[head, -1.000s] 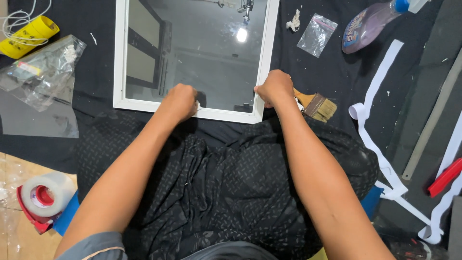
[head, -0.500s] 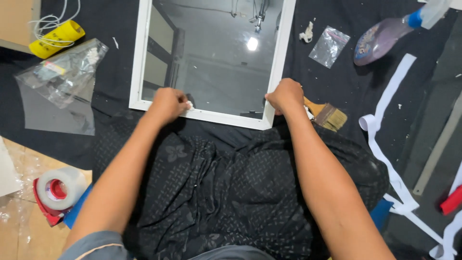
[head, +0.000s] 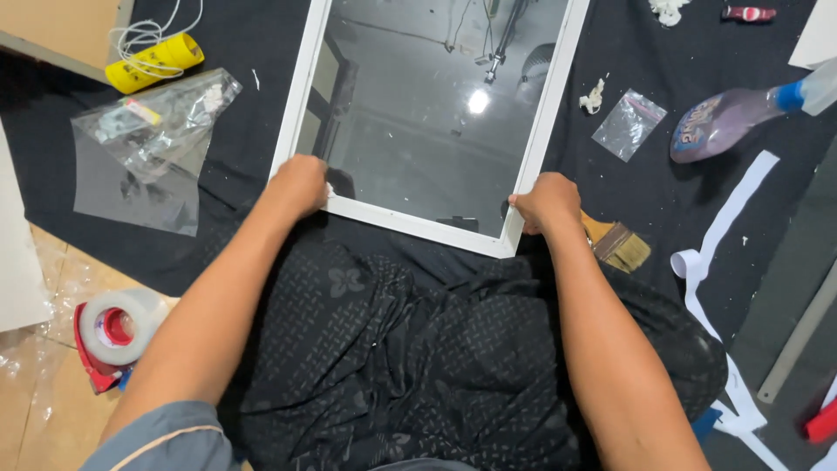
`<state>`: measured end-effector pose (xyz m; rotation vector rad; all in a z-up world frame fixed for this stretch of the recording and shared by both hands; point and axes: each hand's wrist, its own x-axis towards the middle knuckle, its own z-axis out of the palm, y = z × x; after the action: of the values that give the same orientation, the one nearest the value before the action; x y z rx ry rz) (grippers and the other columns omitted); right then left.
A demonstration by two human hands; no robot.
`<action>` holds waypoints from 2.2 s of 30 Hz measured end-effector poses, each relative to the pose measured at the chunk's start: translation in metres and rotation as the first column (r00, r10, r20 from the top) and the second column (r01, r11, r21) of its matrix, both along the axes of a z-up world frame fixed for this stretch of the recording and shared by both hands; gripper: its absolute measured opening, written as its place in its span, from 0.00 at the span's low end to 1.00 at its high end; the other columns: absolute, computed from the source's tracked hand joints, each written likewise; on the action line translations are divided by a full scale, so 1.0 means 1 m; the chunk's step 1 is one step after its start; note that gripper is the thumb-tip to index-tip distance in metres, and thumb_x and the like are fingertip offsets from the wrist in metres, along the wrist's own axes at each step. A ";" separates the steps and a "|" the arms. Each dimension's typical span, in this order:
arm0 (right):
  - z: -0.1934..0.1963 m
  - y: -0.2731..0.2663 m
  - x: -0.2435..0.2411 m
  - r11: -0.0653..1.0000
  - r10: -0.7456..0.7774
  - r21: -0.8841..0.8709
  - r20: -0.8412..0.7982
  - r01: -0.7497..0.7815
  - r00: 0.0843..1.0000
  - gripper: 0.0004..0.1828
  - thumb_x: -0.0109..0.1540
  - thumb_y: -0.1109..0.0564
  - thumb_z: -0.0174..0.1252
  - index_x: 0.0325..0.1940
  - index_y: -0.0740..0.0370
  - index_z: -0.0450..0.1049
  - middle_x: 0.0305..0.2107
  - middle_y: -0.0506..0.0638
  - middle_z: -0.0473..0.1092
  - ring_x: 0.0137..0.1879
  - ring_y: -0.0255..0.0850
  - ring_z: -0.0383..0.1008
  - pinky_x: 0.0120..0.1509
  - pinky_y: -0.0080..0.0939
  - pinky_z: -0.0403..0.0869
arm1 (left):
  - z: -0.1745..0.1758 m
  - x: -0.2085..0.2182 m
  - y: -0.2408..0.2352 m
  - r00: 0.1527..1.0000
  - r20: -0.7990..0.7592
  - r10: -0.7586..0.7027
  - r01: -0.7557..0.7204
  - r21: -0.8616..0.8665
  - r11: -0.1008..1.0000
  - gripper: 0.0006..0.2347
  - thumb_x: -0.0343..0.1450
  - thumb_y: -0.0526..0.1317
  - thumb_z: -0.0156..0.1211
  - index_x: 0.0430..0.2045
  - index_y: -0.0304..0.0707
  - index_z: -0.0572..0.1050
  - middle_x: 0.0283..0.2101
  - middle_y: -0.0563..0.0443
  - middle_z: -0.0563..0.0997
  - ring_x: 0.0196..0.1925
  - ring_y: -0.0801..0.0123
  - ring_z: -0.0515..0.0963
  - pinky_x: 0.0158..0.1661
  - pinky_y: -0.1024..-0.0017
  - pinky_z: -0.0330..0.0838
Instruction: The person cleans a white-framed mirror by wiping the glass surface with a white cloth and then brushing the frame with a paintbrush. The person works on the mirror while seated on the floor.
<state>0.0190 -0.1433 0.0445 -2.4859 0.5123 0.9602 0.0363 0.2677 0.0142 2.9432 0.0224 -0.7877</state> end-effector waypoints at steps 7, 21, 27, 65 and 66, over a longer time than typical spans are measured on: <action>-0.005 -0.002 -0.002 0.999 -0.032 0.012 0.020 0.032 0.999 0.32 0.62 0.48 0.66 0.60 0.79 0.72 0.24 0.69 0.77 0.25 0.58 0.81 0.43 0.67 0.78 | -0.039 0.006 0.039 0.971 0.161 -0.176 0.139 0.216 0.966 0.03 0.64 0.31 0.67 0.26 0.30 0.84 0.24 0.36 0.81 0.32 0.45 0.86 0.34 0.55 0.83; 0.118 0.035 -0.007 0.820 -0.216 0.533 -0.052 0.210 0.975 0.27 0.61 0.48 0.64 0.51 0.77 0.73 0.30 0.68 0.77 0.35 0.53 0.82 0.40 0.48 0.81 | 0.033 -0.091 -0.197 0.840 0.103 0.532 -0.232 -0.819 0.525 0.09 0.72 0.41 0.64 0.38 0.34 0.82 0.35 0.35 0.85 0.41 0.43 0.85 0.41 0.55 0.78; 0.082 0.027 -0.005 0.704 -0.164 0.696 -0.037 0.144 0.986 0.11 0.59 0.66 0.58 0.43 0.79 0.77 0.27 0.65 0.76 0.31 0.49 0.81 0.37 0.45 0.83 | 0.027 -0.106 -0.209 0.832 0.208 0.514 -0.082 -0.870 0.486 0.08 0.72 0.43 0.67 0.40 0.42 0.82 0.34 0.46 0.86 0.38 0.58 0.85 0.37 0.67 0.79; 0.084 0.022 0.004 0.707 -0.427 0.661 0.117 0.251 0.897 0.15 0.59 0.62 0.49 0.38 0.65 0.83 0.21 0.55 0.75 0.24 0.38 0.74 0.34 0.34 0.77 | 0.113 -0.056 0.106 0.765 0.508 0.397 -0.538 0.165 0.826 0.13 0.72 0.44 0.57 0.33 0.35 0.86 0.41 0.32 0.83 0.43 0.33 0.82 0.42 0.45 0.77; 0.076 0.024 0.003 0.763 -0.413 0.593 0.139 0.259 0.900 0.14 0.61 0.60 0.52 0.40 0.64 0.84 0.22 0.55 0.76 0.25 0.38 0.73 0.35 0.36 0.77 | 0.129 -0.052 0.084 0.758 0.447 0.475 -0.521 -0.023 0.853 0.19 0.67 0.35 0.57 0.54 0.41 0.71 0.57 0.34 0.60 0.58 0.30 0.68 0.54 0.45 0.67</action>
<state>0.0221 -0.1198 0.1210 -1.8535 0.4831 0.5190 -0.0153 0.3520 0.1435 2.9018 0.8032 -0.0370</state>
